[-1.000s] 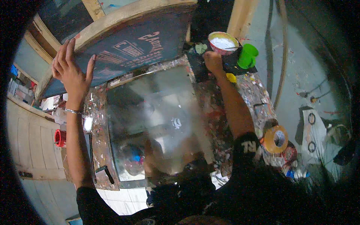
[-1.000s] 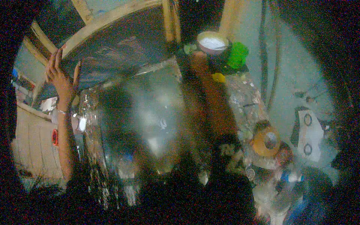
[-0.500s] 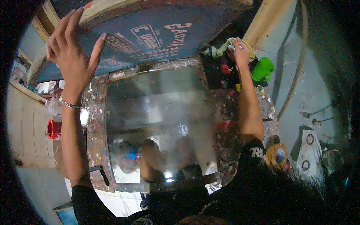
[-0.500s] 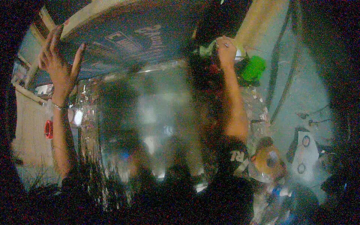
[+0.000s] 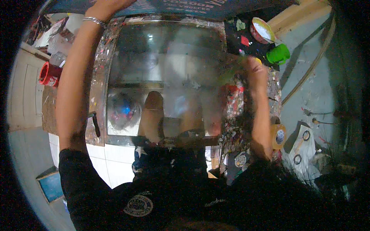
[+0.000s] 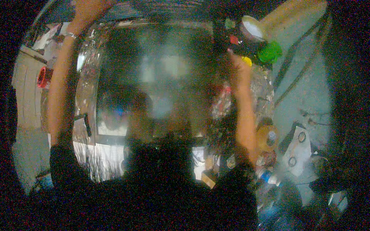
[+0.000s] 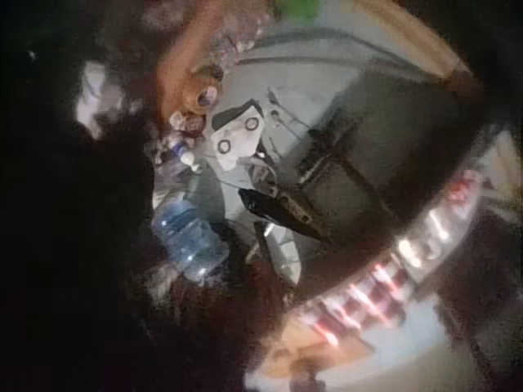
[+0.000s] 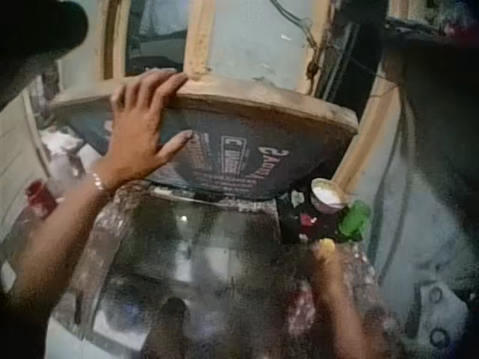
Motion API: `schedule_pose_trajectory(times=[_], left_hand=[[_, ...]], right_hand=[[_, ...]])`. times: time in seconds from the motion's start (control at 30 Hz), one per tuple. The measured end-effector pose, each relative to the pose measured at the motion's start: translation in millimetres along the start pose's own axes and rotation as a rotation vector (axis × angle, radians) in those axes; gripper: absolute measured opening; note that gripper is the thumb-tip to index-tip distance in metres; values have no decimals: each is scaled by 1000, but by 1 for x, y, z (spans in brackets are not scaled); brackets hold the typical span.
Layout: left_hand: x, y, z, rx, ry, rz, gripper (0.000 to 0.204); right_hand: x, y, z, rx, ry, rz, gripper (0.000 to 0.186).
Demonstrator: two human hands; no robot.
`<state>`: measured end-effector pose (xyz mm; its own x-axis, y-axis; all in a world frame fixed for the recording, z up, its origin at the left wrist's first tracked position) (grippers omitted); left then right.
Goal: The person prepares a screen printing station by applying tape to a screen frame, adding ink from a container with a spatula, and cleaning the printing surface with a cloth.
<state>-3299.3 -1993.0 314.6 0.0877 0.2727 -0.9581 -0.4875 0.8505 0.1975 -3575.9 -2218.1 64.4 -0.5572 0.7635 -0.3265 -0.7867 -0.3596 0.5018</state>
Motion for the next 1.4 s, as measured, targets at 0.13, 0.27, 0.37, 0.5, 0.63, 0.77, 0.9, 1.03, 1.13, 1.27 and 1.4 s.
schedule_pose_trajectory(times=[0.13, 0.27, 0.37, 0.5, 0.63, 0.77, 0.9, 1.03, 1.13, 1.27, 1.4], left_hand=[[6, -6, -13, 62, 57, 71, 75], [12, 3, -8, 63, 77, 140, 79], [16, 6, -8, 41, 90, 163, 78], [20, 9, -10, 30, 65, 174, 77], [16, 9, -9, 59, 86, 157, 77], [14, 9, -10, 46, 73, 210, 78], [12, 9, -14, 58, 32, 170, 78], [15, 9, -13, 28, 40, 166, 78], [18, 10, -11, 40, 44, 173, 79], [15, 8, -9, 31, 51, 173, 78], [11, 3, -15, 44, 48, 171, 79]], right_hand=[[89, -54, -30, 612, 667, 235, 31], [121, -82, -15, 955, 605, 362, 37], [135, -92, -15, 823, 632, 317, 42], [174, -103, -2, 851, 624, 392, 40], [169, -135, -16, 685, 581, 520, 35], [138, -165, -21, 512, 647, 392, 33], [114, -177, -1, 356, 589, 436, 34], [159, -181, 47, 393, 927, 388, 31], [162, -165, 77, 436, 939, 397, 31], [131, -166, 36, 538, 959, 387, 32], [89, -170, -9, 587, 838, 397, 33]])
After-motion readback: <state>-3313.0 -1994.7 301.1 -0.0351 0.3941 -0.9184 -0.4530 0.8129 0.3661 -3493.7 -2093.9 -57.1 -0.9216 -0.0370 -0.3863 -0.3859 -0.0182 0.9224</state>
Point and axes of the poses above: each hand's wrist, its own x-axis away from the middle knuckle, its own y-axis out of the back of the hand, z = x × y, the point moved 10 cm from there along -x, towards the middle knuckle, and after that the axes turned 15 degrees about y, right-handed, at the moved point
